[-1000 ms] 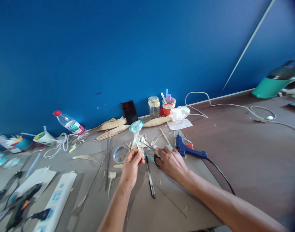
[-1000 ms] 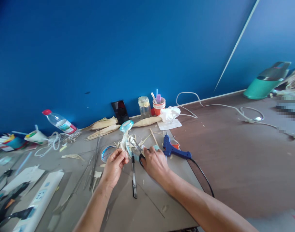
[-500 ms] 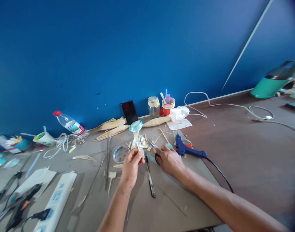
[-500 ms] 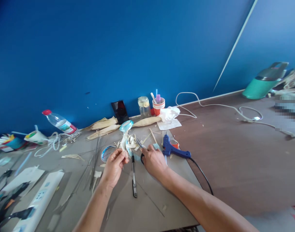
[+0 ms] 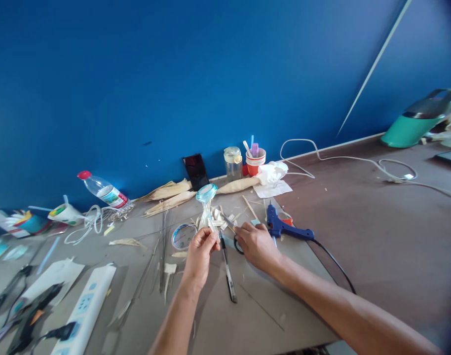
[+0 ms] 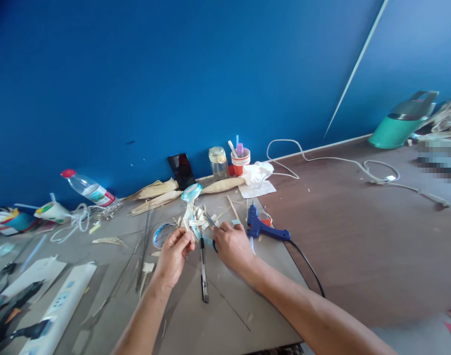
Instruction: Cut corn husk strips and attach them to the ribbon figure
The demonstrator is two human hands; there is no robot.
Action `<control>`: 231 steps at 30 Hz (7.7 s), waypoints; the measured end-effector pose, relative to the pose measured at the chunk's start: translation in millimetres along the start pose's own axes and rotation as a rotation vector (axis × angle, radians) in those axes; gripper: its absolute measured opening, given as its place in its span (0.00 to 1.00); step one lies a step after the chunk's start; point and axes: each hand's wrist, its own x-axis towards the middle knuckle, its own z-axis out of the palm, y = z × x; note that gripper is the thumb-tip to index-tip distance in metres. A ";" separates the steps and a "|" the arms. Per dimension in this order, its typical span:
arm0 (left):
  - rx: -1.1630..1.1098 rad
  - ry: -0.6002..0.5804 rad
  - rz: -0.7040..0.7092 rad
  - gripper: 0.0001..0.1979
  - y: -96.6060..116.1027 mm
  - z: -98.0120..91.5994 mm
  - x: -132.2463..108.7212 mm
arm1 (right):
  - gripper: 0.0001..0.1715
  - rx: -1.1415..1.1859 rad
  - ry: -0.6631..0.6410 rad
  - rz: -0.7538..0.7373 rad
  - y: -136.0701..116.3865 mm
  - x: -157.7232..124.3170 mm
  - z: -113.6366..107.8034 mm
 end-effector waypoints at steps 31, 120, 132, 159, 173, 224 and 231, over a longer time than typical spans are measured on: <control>0.312 -0.119 0.055 0.10 -7.9 4.5 -1.8 | 0.09 0.318 0.370 -0.237 -14.9 -5.2 4.2; 0.147 -0.212 -0.019 0.17 -9.4 1.7 0.2 | 0.18 1.729 0.077 0.309 -8.0 4.1 11.1; 0.205 -0.118 0.033 0.10 -12.3 -1.1 0.5 | 0.16 1.619 0.037 0.283 -13.9 -1.1 10.0; -0.178 -0.215 -0.174 0.14 -8.9 7.6 -3.2 | 0.18 1.512 0.116 0.275 -11.9 3.5 13.5; -0.186 -0.047 -0.149 0.10 -12.7 0.1 3.1 | 0.09 0.481 0.250 0.040 7.7 -0.4 -2.0; -0.278 -0.026 -0.126 0.09 -6.3 -6.8 6.1 | 0.22 1.237 -0.229 0.197 -11.3 -7.9 -21.5; -0.318 -0.026 -0.136 0.08 -2.2 -5.2 4.5 | 0.21 0.996 -0.107 0.082 -7.6 -13.8 -5.6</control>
